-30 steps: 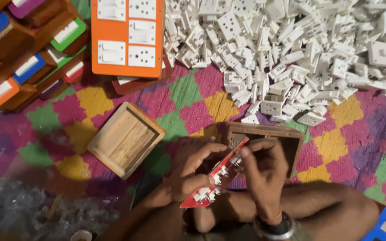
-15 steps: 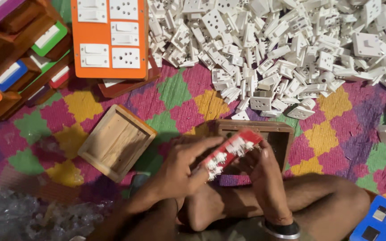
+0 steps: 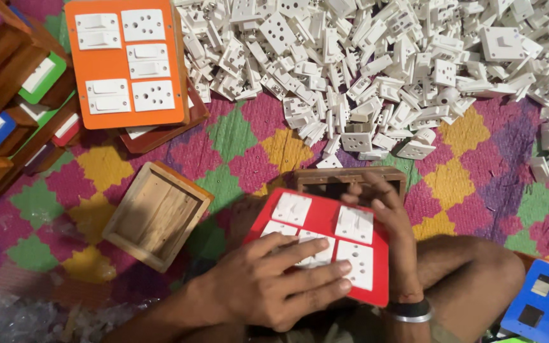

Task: The person sits on a patterned mat and assembles electrical switchboards by placing white plastic switches and sockets into red and blue frames, then securing them with screws from a wooden box. The person handles multiple frames and components, flipping them to access the back for screwing.

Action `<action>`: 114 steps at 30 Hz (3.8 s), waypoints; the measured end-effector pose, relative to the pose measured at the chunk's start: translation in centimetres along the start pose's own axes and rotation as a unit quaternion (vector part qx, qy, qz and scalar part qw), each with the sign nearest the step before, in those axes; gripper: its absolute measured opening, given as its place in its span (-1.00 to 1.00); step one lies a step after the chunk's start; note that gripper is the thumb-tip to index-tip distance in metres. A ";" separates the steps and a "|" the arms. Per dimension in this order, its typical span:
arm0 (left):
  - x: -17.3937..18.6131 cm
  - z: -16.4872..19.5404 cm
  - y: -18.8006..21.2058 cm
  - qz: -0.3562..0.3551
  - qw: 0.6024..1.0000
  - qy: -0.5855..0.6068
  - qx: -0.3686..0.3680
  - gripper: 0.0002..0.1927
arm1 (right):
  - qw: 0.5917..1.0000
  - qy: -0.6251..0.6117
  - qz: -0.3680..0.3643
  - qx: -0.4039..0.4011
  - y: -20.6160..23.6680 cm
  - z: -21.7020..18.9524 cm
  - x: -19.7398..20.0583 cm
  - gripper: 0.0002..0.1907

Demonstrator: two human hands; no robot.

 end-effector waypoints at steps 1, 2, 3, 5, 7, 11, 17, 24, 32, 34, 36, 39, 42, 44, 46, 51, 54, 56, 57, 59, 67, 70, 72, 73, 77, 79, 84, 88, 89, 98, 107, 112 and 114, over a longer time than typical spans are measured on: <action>0.0 -0.2 0.0 0.008 0.999 -0.031 -0.016 -0.62 | 0.999 -0.048 -0.021 0.014 -0.4 -0.1 -0.5 -0.42; -0.2 -0.4 0.0 0.008 1.000 -0.021 -0.011 -0.62 | 0.998 -0.055 -0.026 0.015 -0.8 -0.2 -0.9 -0.40; -0.5 -0.6 0.0 0.009 1.000 -0.010 -0.006 -0.62 | 0.998 -0.061 -0.031 0.016 -1.3 -0.3 -1.2 -0.38; -0.7 -0.8 0.3 0.022 1.000 -0.015 -0.006 -0.65 | 0.994 -0.092 -0.050 0.015 -1.5 -0.6 -1.9 -0.35; -0.8 -0.8 0.9 0.045 0.998 -0.050 -0.013 -0.70 | 0.986 -0.145 -0.083 0.007 -1.8 -0.7 -2.6 -0.33; -1.1 -0.7 2.5 0.030 0.997 -0.063 -0.044 -0.75 | 0.981 -0.175 -0.073 -0.046 -1.4 -0.6 -3.1 -0.41; -1.0 -1.0 4.2 0.048 0.992 -0.096 -0.063 -0.70 | 0.978 -0.191 -0.063 -0.058 0.1 -1.8 -1.8 -0.39; -1.3 -0.5 5.3 0.080 0.988 -0.112 -0.064 -0.71 | 0.938 -0.303 -0.145 -0.086 2.1 -2.3 -1.3 -0.39; -1.3 -0.1 7.2 0.055 0.991 -0.097 -0.076 -0.73 | 0.987 0.101 0.121 -0.032 2.4 1.4 1.9 -0.53; -1.0 -0.3 7.6 0.063 0.989 -0.107 -0.085 -0.75 | 0.979 0.183 0.071 0.055 2.3 1.3 1.7 -0.52; -0.9 -0.3 7.9 -0.018 0.987 -0.139 -0.082 -0.74 | 0.977 0.190 0.072 0.071 2.0 0.9 1.6 -0.63; -0.1 -1.1 7.9 -0.086 0.981 -0.174 0.027 -0.47 | 0.960 0.260 0.031 0.097 1.4 0.4 0.1 -0.61; -0.5 -2.5 8.6 -0.271 0.939 -0.172 0.125 -0.01 | 0.958 0.242 -0.122 0.097 0.6 1.2 -3.5 -0.66; -0.6 -2.9 9.6 -0.299 0.930 -0.132 0.171 0.20 | 0.955 0.257 -0.128 0.073 -0.4 2.1 -5.9 -0.67; -0.3 -3.4 10.6 -0.180 0.958 -0.068 0.213 0.27 | 0.956 0.258 -0.128 0.052 -1.3 2.5 -8.2 -0.69; -0.9 -5.3 13.5 -0.098 0.962 -0.082 0.240 0.33 | 0.967 0.231 -0.108 -0.006 -3.2 2.5 -12.3 -0.75; 0.5 -6.9 16.6 -0.071 0.929 -0.096 0.351 0.39 | 0.962 0.258 -0.070 0.050 -3.8 2.2 -12.4 -0.68; 2.1 -7.6 19.9 -0.115 0.865 -0.145 0.467 0.44 | 0.956 0.280 -0.049 0.065 -3.9 2.1 -11.0 -0.69; 2.9 -7.8 21.4 -0.123 0.837 -0.169 0.507 0.46 | 0.953 0.292 -0.039 0.072 -3.9 2.0 -10.0 -0.69; 3.6 -8.0 24.1 -0.143 0.786 -0.185 0.572 0.47 | 0.960 0.266 -0.062 0.066 -4.0 2.1 -7.8 -0.73; 0.3 -9.5 25.7 -0.126 0.803 -0.217 0.541 0.53 | 0.954 0.298 -0.043 -0.015 -4.1 5.2 -0.7 -0.69; 0.8 -9.3 24.6 -0.149 0.784 -0.204 0.567 0.60 | 0.961 0.270 -0.067 0.003 -4.2 5.3 0.8 -0.67; 2.8 -8.3 22.3 -0.165 0.777 -0.198 0.574 0.51 | 0.958 0.279 -0.065 0.005 -3.9 5.0 2.2 -0.69; 3.6 -7.7 20.5 -0.170 0.772 -0.197 0.579 0.46 | 0.959 0.276 -0.065 0.007 -3.7 4.7 2.9 -0.69; 4.8 -4.4 12.1 -0.146 0.779 -0.144 0.593 0.22 | 0.961 0.264 -0.071 0.032 -3.4 4.2 4.4 -0.68; 0.2 -3.4 6.6 -0.052 0.857 -0.159 0.488 -0.32 | 0.961 0.272 -0.040 0.024 -3.6 3.9 4.9 -0.68; -10.8 -1.3 6.6 0.013 0.910 -0.165 0.379 -0.70 | 0.950 0.311 -0.012 0.002 -2.6 3.2 5.6 -0.68; -13.3 -1.7 6.9 -0.024 0.894 -0.197 0.402 -0.85 | 0.960 0.275 -0.039 0.028 -1.0 2.5 5.7 -0.70; -13.4 -1.8 6.5 -0.036 0.890 -0.203 0.408 -0.88 | 0.957 0.282 -0.042 0.047 -0.7 2.3 5.7 -0.70; -13.7 -0.4 3.0 0.091 0.928 -0.191 0.306 -0.77 | 0.894 0.410 -0.054 0.174 0.5 -2.8 5.1 -0.70; -20.2 4.1 -2.9 0.033 0.962 -0.139 0.234 -0.75 | 0.705 0.557 0.308 0.313 10.4 -13.3 21.2 -0.61; -19.9 1.9 -1.4 0.022 0.956 -0.148 0.251 -0.73 | 0.543 0.767 0.290 0.182 15.7 -21.6 31.8 0.22; -18.9 1.3 -0.7 0.022 0.955 -0.153 0.253 -0.72 | 0.520 0.827 0.207 0.054 16.9 -22.3 33.3 0.44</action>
Point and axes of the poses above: each hand's wrist, its own y-axis away from the middle knuckle, its own x-axis out of the back of the hand, z = x × y, the point moved 3 cm from there along -y, towards the middle knuckle, and after that the axes turned 8 degrees about -y, right-handed, at the moved point
